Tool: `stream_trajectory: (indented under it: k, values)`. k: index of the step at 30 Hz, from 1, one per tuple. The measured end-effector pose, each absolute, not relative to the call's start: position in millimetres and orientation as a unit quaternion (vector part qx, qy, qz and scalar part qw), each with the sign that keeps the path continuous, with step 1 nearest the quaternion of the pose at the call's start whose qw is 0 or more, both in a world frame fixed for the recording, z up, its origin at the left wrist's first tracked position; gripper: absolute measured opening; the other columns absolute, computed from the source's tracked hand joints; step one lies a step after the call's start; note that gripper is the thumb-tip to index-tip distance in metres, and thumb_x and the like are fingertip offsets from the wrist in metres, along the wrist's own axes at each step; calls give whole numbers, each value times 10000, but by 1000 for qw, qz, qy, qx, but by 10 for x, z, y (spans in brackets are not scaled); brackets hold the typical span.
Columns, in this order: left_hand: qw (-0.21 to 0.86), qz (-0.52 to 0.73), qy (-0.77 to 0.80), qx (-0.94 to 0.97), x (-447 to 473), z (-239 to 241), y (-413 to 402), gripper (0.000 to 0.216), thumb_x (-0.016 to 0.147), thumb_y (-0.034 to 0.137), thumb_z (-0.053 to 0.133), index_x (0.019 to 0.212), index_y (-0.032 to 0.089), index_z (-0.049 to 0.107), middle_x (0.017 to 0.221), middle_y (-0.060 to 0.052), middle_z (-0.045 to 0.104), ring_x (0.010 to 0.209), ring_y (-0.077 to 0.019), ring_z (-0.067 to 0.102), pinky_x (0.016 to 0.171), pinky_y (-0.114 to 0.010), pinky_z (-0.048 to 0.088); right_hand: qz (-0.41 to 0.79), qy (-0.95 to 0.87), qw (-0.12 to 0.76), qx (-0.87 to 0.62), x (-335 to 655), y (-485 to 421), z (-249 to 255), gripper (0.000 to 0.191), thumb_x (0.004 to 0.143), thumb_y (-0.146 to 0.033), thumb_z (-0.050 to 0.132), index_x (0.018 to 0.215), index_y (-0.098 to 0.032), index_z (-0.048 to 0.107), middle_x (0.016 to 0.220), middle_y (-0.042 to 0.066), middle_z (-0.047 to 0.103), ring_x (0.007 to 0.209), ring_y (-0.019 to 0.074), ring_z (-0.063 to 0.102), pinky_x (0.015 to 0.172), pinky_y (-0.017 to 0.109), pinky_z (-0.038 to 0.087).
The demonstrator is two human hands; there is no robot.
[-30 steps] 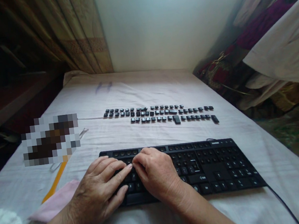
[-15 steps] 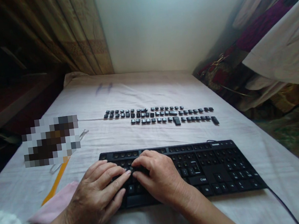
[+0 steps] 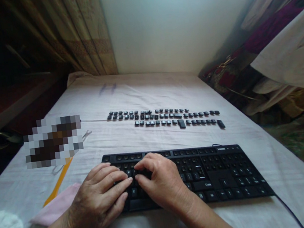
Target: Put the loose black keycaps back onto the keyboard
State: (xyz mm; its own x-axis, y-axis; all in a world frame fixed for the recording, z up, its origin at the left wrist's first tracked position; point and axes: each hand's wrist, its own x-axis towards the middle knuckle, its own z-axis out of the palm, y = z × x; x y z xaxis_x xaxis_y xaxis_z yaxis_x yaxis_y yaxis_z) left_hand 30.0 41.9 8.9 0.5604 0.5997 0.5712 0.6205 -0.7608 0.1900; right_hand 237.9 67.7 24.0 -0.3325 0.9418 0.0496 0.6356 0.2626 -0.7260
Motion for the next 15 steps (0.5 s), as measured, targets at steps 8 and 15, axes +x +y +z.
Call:
stream_trajectory:
  k: [8,15]
  values:
    - [17,-290,-355,-889,308,77,407,282,908,194,533,1141,191,691,1040,-65,689,994,-232,605,982,-437,448,312,-750,221,-540,2359,680,300,118,756,-140,669,818,-215,735,850,28,727,846,206,683,780,326,511]
    - [17,-293,-357,-887,317,81,412,274,919,194,524,1137,190,689,1044,-57,694,996,-222,607,989,-421,443,295,-771,229,-516,2395,670,236,133,808,-162,651,868,-205,761,874,44,741,854,211,692,783,328,525]
